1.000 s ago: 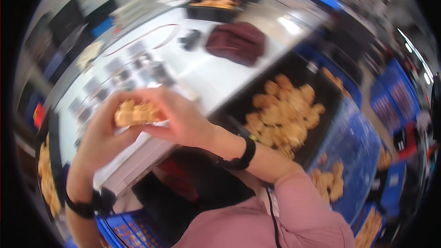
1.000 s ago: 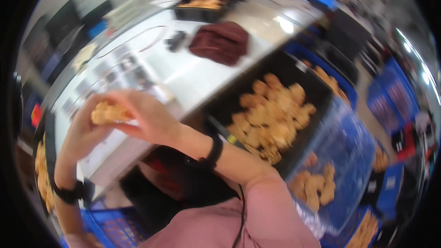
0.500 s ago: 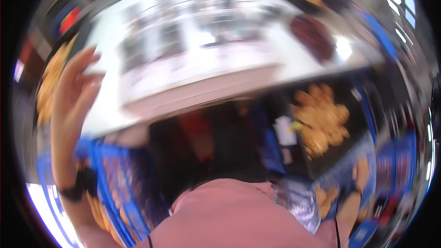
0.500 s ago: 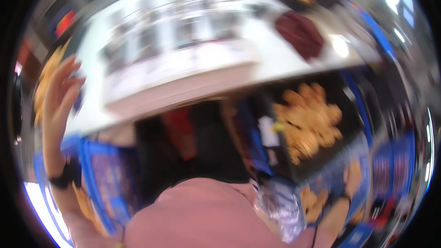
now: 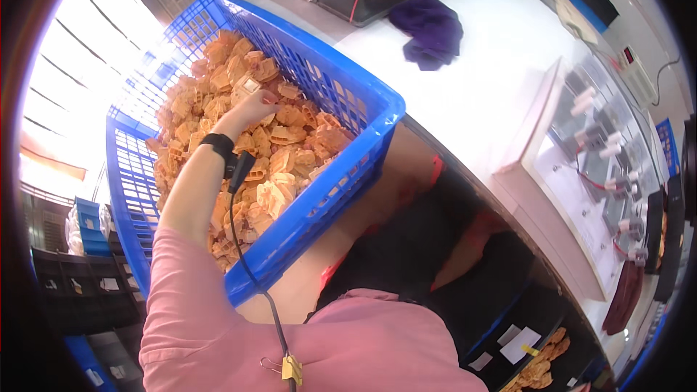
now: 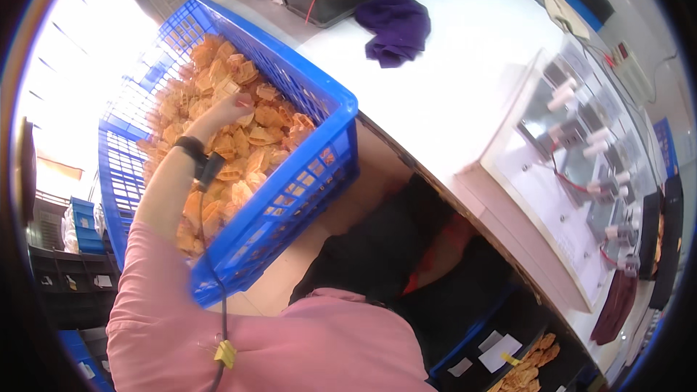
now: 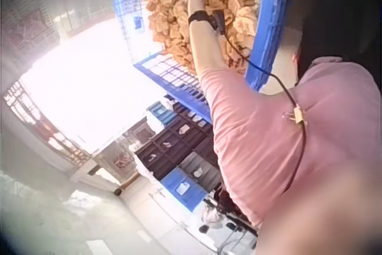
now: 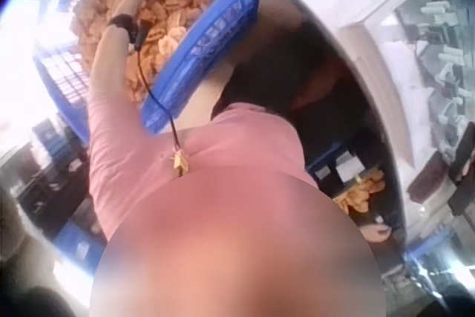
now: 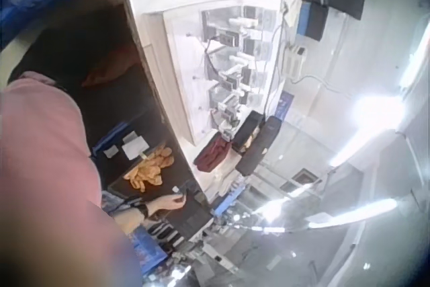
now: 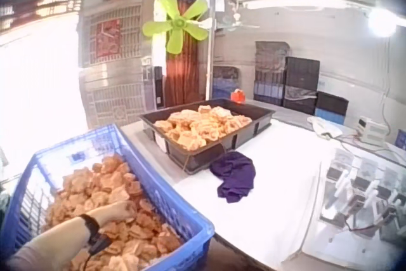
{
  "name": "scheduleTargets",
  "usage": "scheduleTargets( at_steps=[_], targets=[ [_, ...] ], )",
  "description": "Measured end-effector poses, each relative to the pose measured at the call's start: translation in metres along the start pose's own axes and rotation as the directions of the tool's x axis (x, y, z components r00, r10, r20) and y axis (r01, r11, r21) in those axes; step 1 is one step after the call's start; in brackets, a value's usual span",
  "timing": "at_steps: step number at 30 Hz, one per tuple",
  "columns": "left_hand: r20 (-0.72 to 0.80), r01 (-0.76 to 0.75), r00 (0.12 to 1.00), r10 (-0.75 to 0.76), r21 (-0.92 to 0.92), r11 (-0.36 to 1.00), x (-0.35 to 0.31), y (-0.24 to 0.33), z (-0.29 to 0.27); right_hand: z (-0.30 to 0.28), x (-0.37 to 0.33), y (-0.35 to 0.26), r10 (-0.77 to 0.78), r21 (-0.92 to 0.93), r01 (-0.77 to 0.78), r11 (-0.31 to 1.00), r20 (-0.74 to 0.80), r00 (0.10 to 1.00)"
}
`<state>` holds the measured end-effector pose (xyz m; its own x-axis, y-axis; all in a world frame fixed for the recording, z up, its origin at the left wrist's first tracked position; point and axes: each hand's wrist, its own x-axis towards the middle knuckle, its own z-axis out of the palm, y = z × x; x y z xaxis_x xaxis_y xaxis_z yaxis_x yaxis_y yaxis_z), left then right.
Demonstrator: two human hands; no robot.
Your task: Placing yellow plastic toy components onto a testing jig and monitoring analog meters.
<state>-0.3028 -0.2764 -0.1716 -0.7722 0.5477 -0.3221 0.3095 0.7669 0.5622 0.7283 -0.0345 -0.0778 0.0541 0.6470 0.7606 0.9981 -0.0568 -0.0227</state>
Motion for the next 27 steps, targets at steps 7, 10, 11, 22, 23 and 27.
scheduleTargets(
  at_steps=[7,10,11,22,23,27],
  targets=[
    [0.373,0.313,0.904,-0.209,-0.244,0.918,0.029,0.03,0.069,0.02,0.06,-0.225,-0.363,0.405,0.299,0.864,0.089,0.928],
    [0.566,0.319,0.811,-0.15,-0.211,0.924,0.027,0.057,0.085,0.004,0.061,-0.292,-0.498,0.432,0.444,0.785,0.013,0.867],
    [0.677,0.224,0.734,-0.053,-0.169,0.96,0.024,0.059,0.088,0.002,0.063,-0.307,-0.514,0.473,0.416,0.777,0.095,0.853],
    [0.398,0.184,0.917,0.04,-0.508,0.841,-0.027,0.043,0.024,0.014,0.08,-0.369,-0.6,0.8,0.337,0.496,0.035,0.799],
    [0.363,0.187,0.929,0.074,-0.631,0.753,-0.038,0.048,0.006,0.015,0.081,-0.374,-0.582,0.818,0.313,0.482,0.031,0.813],
    [0.277,0.146,0.927,0.254,-0.887,0.438,-0.08,0.093,-0.043,0.025,0.083,-0.4,-0.516,0.903,0.19,0.386,0.04,0.856]
  ],
)
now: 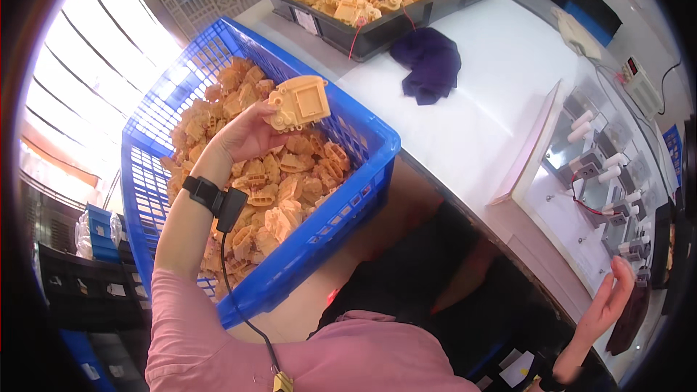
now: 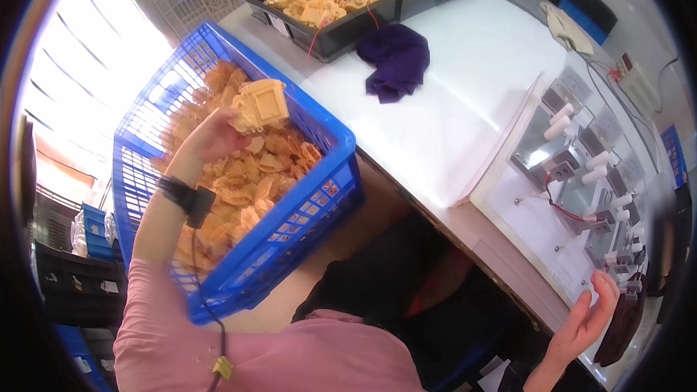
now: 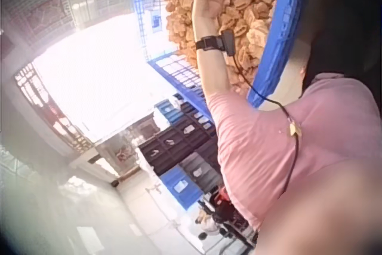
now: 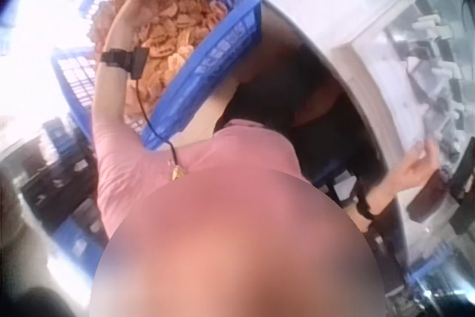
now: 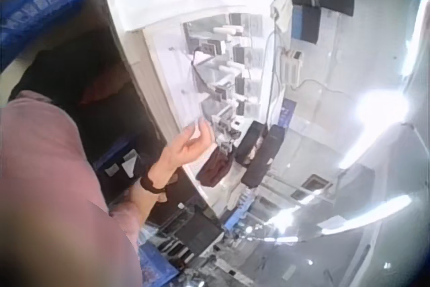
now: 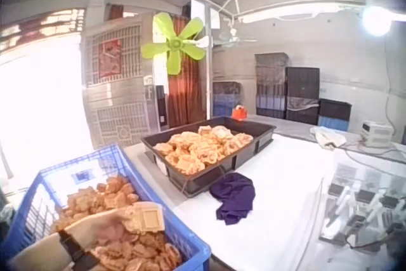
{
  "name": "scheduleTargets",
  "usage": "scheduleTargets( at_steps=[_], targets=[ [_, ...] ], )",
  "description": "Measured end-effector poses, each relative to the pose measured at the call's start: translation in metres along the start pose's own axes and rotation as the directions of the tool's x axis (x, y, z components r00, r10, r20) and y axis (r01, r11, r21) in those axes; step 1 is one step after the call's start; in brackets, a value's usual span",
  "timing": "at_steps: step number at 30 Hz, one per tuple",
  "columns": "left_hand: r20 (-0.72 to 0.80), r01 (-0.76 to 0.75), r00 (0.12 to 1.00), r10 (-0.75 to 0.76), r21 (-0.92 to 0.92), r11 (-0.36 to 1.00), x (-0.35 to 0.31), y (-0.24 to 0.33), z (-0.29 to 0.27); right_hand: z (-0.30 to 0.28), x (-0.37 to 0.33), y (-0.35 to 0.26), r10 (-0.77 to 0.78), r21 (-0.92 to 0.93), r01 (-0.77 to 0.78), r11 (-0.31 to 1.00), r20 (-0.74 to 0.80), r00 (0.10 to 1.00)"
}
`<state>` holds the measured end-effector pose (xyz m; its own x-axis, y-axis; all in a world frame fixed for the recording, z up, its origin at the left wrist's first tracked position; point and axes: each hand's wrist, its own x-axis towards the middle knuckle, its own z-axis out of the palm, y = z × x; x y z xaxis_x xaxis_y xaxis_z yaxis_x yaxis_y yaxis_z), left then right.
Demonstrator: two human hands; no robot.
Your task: Placing yellow plastic toy components onto a testing jig and monitoring analog meters.
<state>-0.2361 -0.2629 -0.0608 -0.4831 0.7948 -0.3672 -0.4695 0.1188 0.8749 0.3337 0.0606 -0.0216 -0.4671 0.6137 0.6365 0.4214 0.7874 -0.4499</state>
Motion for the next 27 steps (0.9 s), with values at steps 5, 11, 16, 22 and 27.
scheduleTargets(
  at_steps=[5,11,16,22,27],
  targets=[
    [0.306,-0.041,0.939,0.155,-0.35,0.936,-0.001,0.035,0.097,0.041,0.034,-0.021,0.084,0.108,-0.088,0.99,0.034,0.996],
    [0.481,0.118,0.864,0.147,-0.478,0.87,0.031,0.039,0.21,0.063,0.054,-0.052,0.097,0.115,-0.102,0.988,0.05,0.994],
    [0.454,0.193,0.891,0.018,-0.414,0.89,0.051,0.034,0.263,0.071,0.059,-0.061,0.084,0.158,-0.095,0.983,0.079,0.993],
    [0.429,0.05,0.899,0.089,-0.301,0.952,0.063,0.028,0.287,0.093,0.076,-0.061,0.175,0.378,-0.227,0.897,0.168,0.97],
    [0.485,-0.221,0.836,0.257,-0.132,0.966,0.082,0.028,0.289,0.113,0.077,-0.06,0.28,0.641,-0.251,0.726,0.058,0.958]
  ],
)
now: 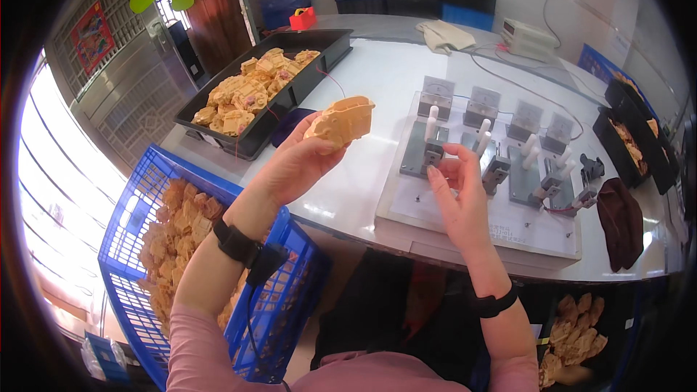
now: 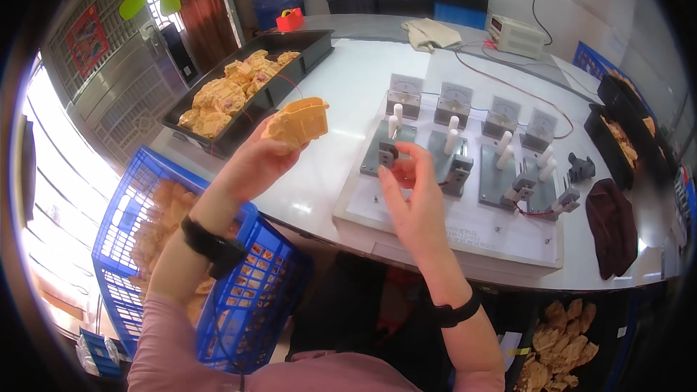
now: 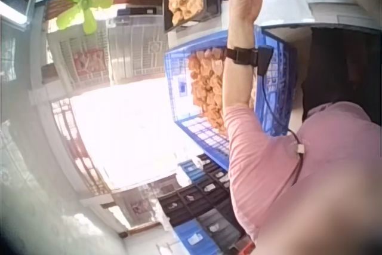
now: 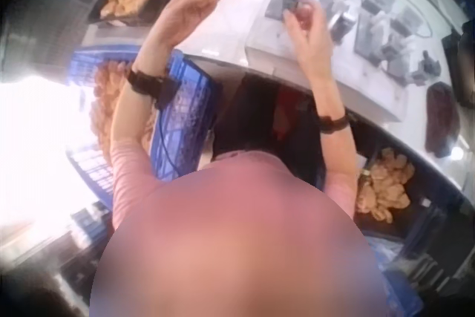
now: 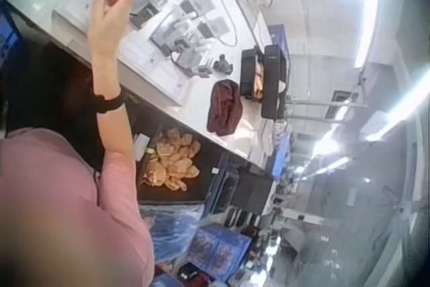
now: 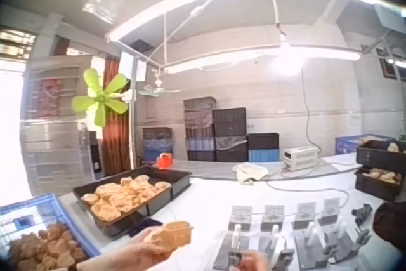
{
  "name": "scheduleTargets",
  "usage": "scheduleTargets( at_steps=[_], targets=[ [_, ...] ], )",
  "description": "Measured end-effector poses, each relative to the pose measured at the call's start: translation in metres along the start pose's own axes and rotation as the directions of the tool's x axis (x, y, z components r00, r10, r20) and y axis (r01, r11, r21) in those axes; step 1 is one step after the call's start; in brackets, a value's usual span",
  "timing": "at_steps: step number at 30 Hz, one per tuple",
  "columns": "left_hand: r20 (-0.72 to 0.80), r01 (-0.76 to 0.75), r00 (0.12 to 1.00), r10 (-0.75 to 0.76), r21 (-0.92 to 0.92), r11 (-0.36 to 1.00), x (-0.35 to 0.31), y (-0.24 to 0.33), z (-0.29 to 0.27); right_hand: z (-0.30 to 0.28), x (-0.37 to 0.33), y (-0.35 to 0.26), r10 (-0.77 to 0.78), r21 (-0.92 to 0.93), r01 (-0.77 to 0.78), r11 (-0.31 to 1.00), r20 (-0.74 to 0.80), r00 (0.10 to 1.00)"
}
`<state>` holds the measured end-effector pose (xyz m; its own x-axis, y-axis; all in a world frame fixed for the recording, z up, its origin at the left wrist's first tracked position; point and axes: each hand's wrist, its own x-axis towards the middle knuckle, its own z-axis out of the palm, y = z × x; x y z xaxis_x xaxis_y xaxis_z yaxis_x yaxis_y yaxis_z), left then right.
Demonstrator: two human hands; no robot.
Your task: Placing yellow plastic toy components onto a testing jig and monitoring analog meters.
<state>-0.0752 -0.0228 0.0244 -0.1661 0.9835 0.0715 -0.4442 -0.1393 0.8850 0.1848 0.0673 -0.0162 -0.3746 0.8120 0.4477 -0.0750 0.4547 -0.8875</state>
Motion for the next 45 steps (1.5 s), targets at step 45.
scheduleTargets(
  at_steps=[45],
  targets=[
    [0.451,-0.425,0.857,0.251,0.892,-0.151,0.031,-0.018,0.045,0.003,-0.011,0.005,-0.284,-0.122,0.266,0.956,-0.169,0.944]
  ],
)
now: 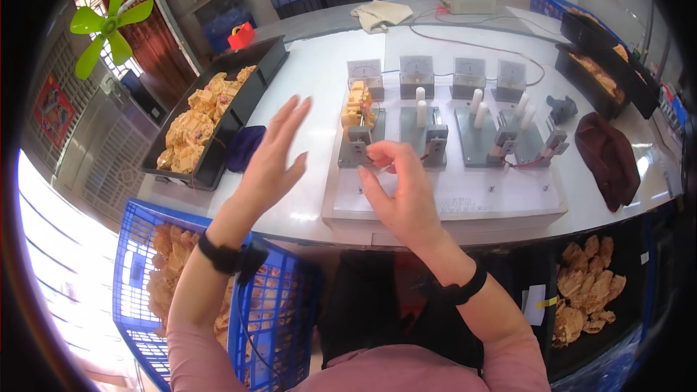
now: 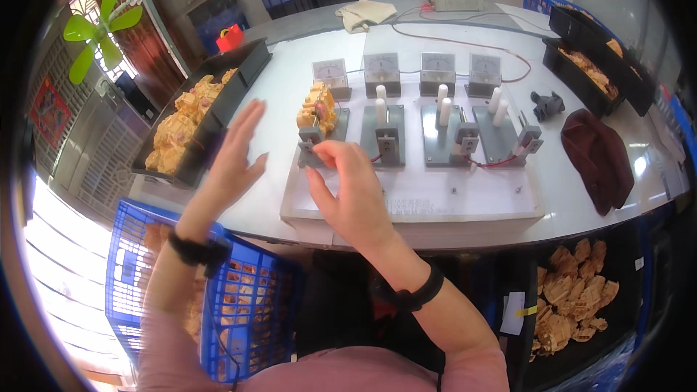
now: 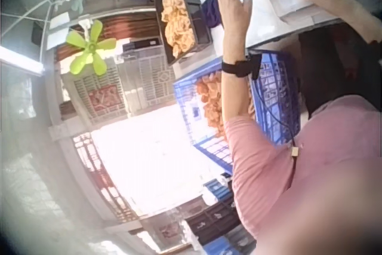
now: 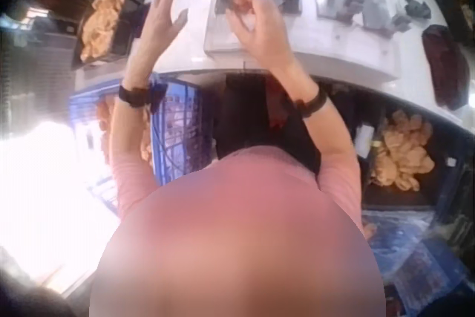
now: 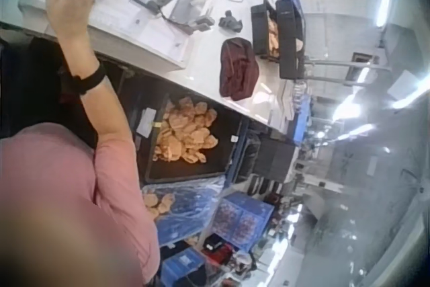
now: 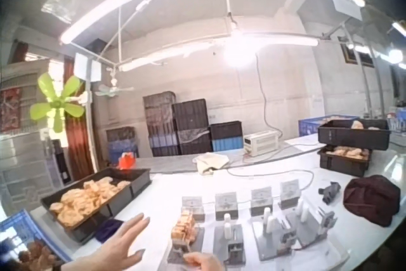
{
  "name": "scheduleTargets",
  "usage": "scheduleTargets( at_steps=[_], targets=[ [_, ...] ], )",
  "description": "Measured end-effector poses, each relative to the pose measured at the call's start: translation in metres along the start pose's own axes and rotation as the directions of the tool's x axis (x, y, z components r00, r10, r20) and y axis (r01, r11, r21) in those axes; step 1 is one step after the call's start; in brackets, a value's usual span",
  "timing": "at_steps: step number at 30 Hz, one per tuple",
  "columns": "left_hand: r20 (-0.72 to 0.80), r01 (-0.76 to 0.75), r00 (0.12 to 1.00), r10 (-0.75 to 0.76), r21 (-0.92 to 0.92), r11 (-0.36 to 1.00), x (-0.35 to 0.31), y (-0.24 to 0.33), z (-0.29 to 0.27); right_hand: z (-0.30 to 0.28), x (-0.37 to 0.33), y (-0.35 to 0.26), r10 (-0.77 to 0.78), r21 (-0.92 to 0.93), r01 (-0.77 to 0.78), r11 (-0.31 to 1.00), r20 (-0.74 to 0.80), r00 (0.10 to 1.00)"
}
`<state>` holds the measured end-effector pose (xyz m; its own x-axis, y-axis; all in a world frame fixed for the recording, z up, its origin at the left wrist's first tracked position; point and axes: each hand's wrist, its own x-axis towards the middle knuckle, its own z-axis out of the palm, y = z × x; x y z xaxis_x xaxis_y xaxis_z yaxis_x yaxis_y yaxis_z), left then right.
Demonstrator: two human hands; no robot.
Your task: Placing yellow plastic toy components onto a testing jig and monitoring analog meters.
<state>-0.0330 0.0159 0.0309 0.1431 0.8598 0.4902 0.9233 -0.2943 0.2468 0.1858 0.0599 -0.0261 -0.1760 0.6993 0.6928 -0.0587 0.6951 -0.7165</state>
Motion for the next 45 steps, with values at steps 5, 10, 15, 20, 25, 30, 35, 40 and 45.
scheduleTargets(
  at_steps=[5,10,15,20,25,30,35,40,45],
  targets=[
    [-0.156,0.43,0.864,-0.479,-0.268,0.862,-0.137,-0.068,-0.058,-0.002,-0.008,0.01,-0.079,-0.356,0.182,0.917,0.284,0.956],
    [-0.044,0.819,0.542,-0.839,-0.198,0.539,-0.293,-0.136,-0.092,-0.003,-0.005,0.004,0.034,-0.389,0.133,0.912,0.395,0.918],
    [0.09,0.928,0.371,-0.924,-0.006,0.373,-0.369,-0.173,-0.075,0.007,-0.004,-0.005,0.25,-0.467,-0.072,0.881,0.332,0.91],
    [0.223,0.926,0.265,-0.938,0.213,0.312,-0.371,-0.209,-0.043,0.009,-0.005,-0.006,0.282,-0.542,-0.06,0.838,0.337,0.898],
    [0.364,0.94,0.191,-0.912,0.201,0.277,-0.388,-0.262,0.029,0.014,-0.007,-0.007,0.234,-0.564,-0.015,0.825,0.318,0.919],
    [0.393,0.415,0.703,-0.592,0.449,0.791,-0.449,-0.357,0.118,0.019,-0.008,-0.008,0.148,-0.558,0.047,0.828,0.299,0.943],
    [0.345,0.24,0.558,-0.755,0.804,0.544,-0.499,-0.417,0.167,0.014,-0.006,0.0,0.006,-0.574,0.205,0.793,0.343,0.939],
    [0.348,0.605,0.539,-0.767,0.474,0.64,-0.479,-0.393,0.145,0.012,-0.008,0.001,-0.066,-0.545,0.254,0.799,0.341,0.938],
    [0.402,0.834,0.176,-0.898,-0.545,-0.08,-0.431,-0.288,0.078,0.01,-0.009,0.002,-0.108,-0.526,0.276,0.805,0.328,0.938]
  ],
)
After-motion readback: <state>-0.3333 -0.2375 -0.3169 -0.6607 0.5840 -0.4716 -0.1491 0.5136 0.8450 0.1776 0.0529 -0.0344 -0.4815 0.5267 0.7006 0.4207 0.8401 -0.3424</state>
